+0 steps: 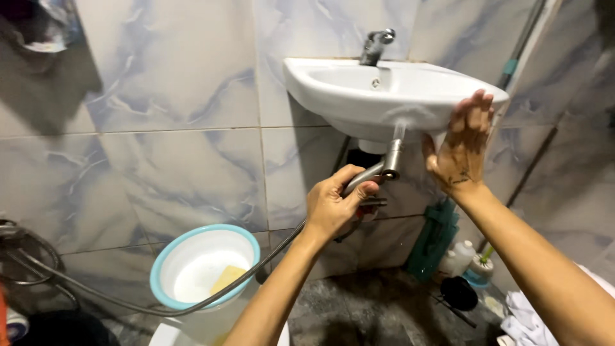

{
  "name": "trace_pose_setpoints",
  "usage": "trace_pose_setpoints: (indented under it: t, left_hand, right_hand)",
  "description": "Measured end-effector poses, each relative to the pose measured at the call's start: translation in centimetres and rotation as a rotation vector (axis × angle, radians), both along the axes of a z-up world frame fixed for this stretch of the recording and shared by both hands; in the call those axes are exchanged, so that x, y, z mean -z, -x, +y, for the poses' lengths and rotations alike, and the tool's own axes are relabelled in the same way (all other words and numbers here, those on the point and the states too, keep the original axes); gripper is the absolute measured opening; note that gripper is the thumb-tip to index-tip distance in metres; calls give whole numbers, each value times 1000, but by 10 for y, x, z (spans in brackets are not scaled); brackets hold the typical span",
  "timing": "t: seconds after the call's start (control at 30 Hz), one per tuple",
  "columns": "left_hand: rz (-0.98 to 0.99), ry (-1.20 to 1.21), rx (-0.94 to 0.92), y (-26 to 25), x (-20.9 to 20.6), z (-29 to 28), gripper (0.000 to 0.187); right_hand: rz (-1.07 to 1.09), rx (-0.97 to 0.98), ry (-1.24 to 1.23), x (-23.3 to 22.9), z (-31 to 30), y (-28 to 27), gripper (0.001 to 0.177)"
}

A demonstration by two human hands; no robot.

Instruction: Rinsing a bathroom sink with a sprayer, organizing toiletries from the floor into a holder, and washing hands.

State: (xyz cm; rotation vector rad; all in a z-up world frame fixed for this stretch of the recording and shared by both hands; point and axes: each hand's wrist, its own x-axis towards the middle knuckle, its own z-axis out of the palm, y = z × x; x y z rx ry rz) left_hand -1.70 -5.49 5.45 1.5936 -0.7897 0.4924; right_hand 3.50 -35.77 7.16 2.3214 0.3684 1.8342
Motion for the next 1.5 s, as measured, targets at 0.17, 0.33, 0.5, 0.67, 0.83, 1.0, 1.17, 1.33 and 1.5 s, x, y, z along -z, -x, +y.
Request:
trace_pose_setpoints:
  t: [0.17, 0.33, 0.5, 0.67, 0.83, 1.0, 1.17, 1.33, 1.5]
  left_hand:
    - [12, 12, 17, -7, 9, -13, 35]
    - [-11, 50, -30, -14, 28, -7, 31]
    - [49, 153, -87, -19, 41, 9, 34]
    - [84, 183, -69, -20, 51, 8, 36]
    - [89, 145, -86, -19, 57, -5, 37]
    - [50, 72, -133, -16, 55, -13, 33]
    - [57, 14, -144, -14, 55, -26, 32]
    - [-1, -5, -135, -9, 56, -40, 29]
    - [17, 91, -340, -1, 63, -49, 28]
  right_hand:
    - [57, -86, -144, 23, -30, -9, 102]
    - [127, -195, -368, 55, -40, -24, 99]
    - [236, -349, -449, 74, -16, -43, 92]
    - [451, -385, -673, 103, 5, -87, 91]
    - [487, -367, -679, 144, -4, -130, 93]
    - [594, -271, -365, 136, -8, -94, 94]
    - [549, -227, -561, 132, -70, -113, 91]
    - [675, -168, -801, 98, -59, -61, 85]
    - [761, -150, -542, 118, -61, -51, 85]
